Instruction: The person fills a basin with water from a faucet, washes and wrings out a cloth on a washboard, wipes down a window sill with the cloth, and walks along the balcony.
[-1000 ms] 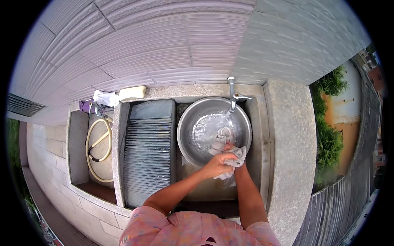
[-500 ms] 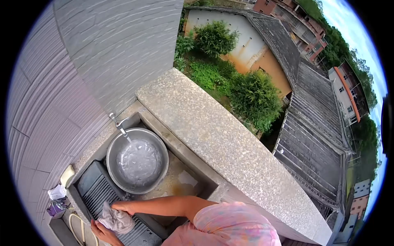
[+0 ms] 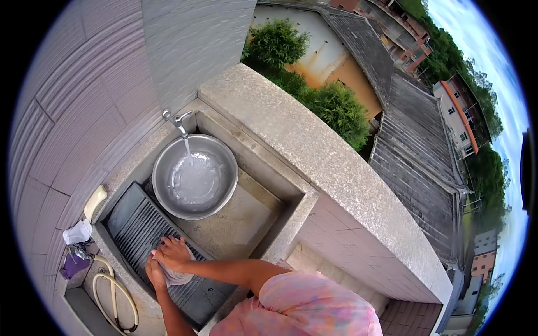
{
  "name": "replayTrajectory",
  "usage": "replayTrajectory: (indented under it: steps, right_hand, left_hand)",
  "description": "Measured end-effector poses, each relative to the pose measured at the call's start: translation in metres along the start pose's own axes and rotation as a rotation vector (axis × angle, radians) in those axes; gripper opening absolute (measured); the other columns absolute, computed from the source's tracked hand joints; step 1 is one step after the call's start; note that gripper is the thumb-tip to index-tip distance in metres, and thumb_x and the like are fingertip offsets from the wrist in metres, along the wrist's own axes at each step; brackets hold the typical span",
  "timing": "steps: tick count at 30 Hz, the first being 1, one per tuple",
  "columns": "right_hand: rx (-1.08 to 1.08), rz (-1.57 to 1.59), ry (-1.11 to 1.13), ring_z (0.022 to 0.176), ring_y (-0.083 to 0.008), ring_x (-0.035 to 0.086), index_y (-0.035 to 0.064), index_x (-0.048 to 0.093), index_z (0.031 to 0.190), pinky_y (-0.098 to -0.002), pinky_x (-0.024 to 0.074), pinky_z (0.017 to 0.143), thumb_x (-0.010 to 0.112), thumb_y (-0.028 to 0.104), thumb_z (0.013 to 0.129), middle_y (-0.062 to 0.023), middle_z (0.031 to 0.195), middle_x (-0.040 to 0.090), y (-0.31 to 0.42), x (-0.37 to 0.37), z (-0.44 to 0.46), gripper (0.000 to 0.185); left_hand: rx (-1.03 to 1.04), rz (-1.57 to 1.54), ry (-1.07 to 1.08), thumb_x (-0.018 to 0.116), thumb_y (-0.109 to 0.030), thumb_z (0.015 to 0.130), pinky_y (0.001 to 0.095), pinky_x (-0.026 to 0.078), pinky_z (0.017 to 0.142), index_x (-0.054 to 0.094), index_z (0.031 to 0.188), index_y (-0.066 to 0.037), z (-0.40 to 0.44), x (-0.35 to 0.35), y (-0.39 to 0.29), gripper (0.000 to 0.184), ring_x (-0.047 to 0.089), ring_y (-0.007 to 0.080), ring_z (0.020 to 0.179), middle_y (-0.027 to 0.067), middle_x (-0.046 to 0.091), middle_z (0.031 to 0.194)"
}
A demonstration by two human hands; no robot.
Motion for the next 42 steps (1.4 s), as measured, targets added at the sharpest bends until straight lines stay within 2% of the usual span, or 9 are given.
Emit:
replayTrajectory:
  steps: [7, 10, 15, 19, 24, 28, 32, 38, 42]
  right_hand:
    - [-0.605, 0.012, -0.226, 0.095, -0.0198, 0.043, 0.0110, 0.056, 0.088, -0.0368, 0.0283, 0.081, 0.049, 0.028, 0.080, -0.0038, 0.099, 0.051, 0.020, 0.008, -0.112, 0.020]
    - [-0.560, -0.282, 0.132, 0.099, -0.0234, 0.041, 0.0078, 0.054, 0.089, -0.0427, 0.0270, 0.087, 0.048, 0.027, 0.077, -0.0073, 0.097, 0.048, 0.031, 0.039, -0.054, 0.023]
    - [-0.346, -0.299, -0.291, 0.119, -0.0333, 0.024, 0.0079, 0.042, 0.118, -0.0579, 0.0126, 0.095, 0.046, 0.031, 0.081, -0.0133, 0.129, 0.028, 0.048, 0.016, 0.062, 0.044]
    - [-0.191, -0.247, -0.144, 0.119, -0.0321, 0.027, 0.0096, 0.053, 0.108, -0.0574, 0.0125, 0.096, 0.044, 0.031, 0.083, -0.0094, 0.130, 0.030, 0.031, 0.017, 0.010, 0.035]
    - [-0.449, 0.128, -0.092, 0.105, -0.0233, 0.039, 0.0095, 0.057, 0.094, -0.0514, 0.0211, 0.093, 0.045, 0.028, 0.083, -0.0024, 0.109, 0.048, 0.010, 0.014, -0.077, 0.024]
    - [-0.458, -0.260, -0.023, 0.104, -0.0239, 0.039, 0.0080, 0.055, 0.084, -0.0512, 0.0229, 0.092, 0.044, 0.023, 0.083, -0.0030, 0.106, 0.048, 0.023, 0.031, -0.003, 0.019]
    - [-0.227, -0.324, -0.202, 0.123, -0.0328, 0.019, 0.0123, 0.038, 0.121, -0.0579, 0.0139, 0.096, 0.046, 0.032, 0.082, -0.0103, 0.133, 0.023, 0.025, 0.021, 0.076, 0.045]
    - [-0.272, -0.345, -0.107, 0.126, -0.0367, 0.013, 0.0178, 0.037, 0.125, -0.0593, 0.0083, 0.097, 0.045, 0.036, 0.080, -0.0124, 0.139, 0.014, 0.019, 0.020, 0.058, 0.050]
    - [-0.286, -0.357, -0.008, 0.125, -0.0361, 0.017, 0.0169, 0.055, 0.107, -0.0599, 0.0068, 0.097, 0.042, 0.035, 0.079, -0.0093, 0.135, 0.027, 0.022, 0.021, 0.045, 0.036]
  left_hand:
    - [0.469, 0.318, -0.277, 0.041, -0.023, 0.072, 0.0414, 0.035, 0.079, 0.050, 0.079, 0.003, -0.131, 0.002, -0.005, 0.029, 0.041, 0.0330, 0.092, 0.0203, 0.048, 0.097]
    - [0.359, 0.552, -0.368, 0.040, -0.025, 0.075, 0.0460, 0.037, 0.069, 0.052, 0.074, 0.001, -0.076, -0.005, -0.004, 0.029, 0.045, 0.0350, 0.087, 0.0166, 0.053, 0.086]
    - [0.305, 0.738, -0.606, 0.047, -0.016, 0.069, 0.0462, 0.030, 0.084, 0.052, 0.089, -0.005, 0.020, -0.047, -0.056, 0.023, 0.042, 0.0294, 0.100, 0.0099, 0.049, 0.105]
    - [-0.011, 0.609, -0.231, 0.036, -0.028, 0.076, 0.0538, 0.015, 0.098, 0.061, 0.096, -0.008, -0.019, -0.029, -0.020, 0.038, 0.028, 0.0352, 0.120, 0.0139, 0.042, 0.125]
    - [0.433, 0.436, -0.338, 0.048, -0.018, 0.066, 0.0536, 0.019, 0.092, 0.053, 0.089, -0.003, -0.125, -0.001, -0.026, 0.029, 0.035, 0.0377, 0.106, 0.0112, 0.047, 0.107]
    - [0.389, 0.579, -0.295, 0.048, -0.022, 0.069, 0.0556, 0.019, 0.094, 0.055, 0.087, -0.002, -0.037, -0.005, -0.025, 0.028, 0.037, 0.0331, 0.106, 0.0116, 0.047, 0.107]
    - [0.332, 0.639, -0.529, 0.049, -0.019, 0.068, 0.0503, 0.024, 0.094, 0.055, 0.091, -0.001, 0.027, -0.041, -0.056, 0.030, 0.039, 0.0313, 0.106, 0.0134, 0.049, 0.103]
    - [-0.013, -0.246, 0.444, 0.046, -0.028, 0.071, 0.0436, 0.017, 0.102, 0.049, 0.117, -0.008, 0.028, -0.034, -0.040, 0.050, 0.022, 0.0298, 0.125, 0.0133, 0.030, 0.134]
    - [-0.091, 0.605, -0.178, 0.017, -0.051, 0.086, 0.0581, 0.013, 0.098, 0.049, 0.118, -0.010, 0.019, -0.027, -0.008, 0.061, 0.018, 0.0339, 0.127, 0.0149, 0.029, 0.134]
Point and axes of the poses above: each hand's wrist, its own z-axis towards the middle knuckle, its own x-axis out of the palm, y = z × x, the point moved 8 cm from there along z, towards the middle knuckle
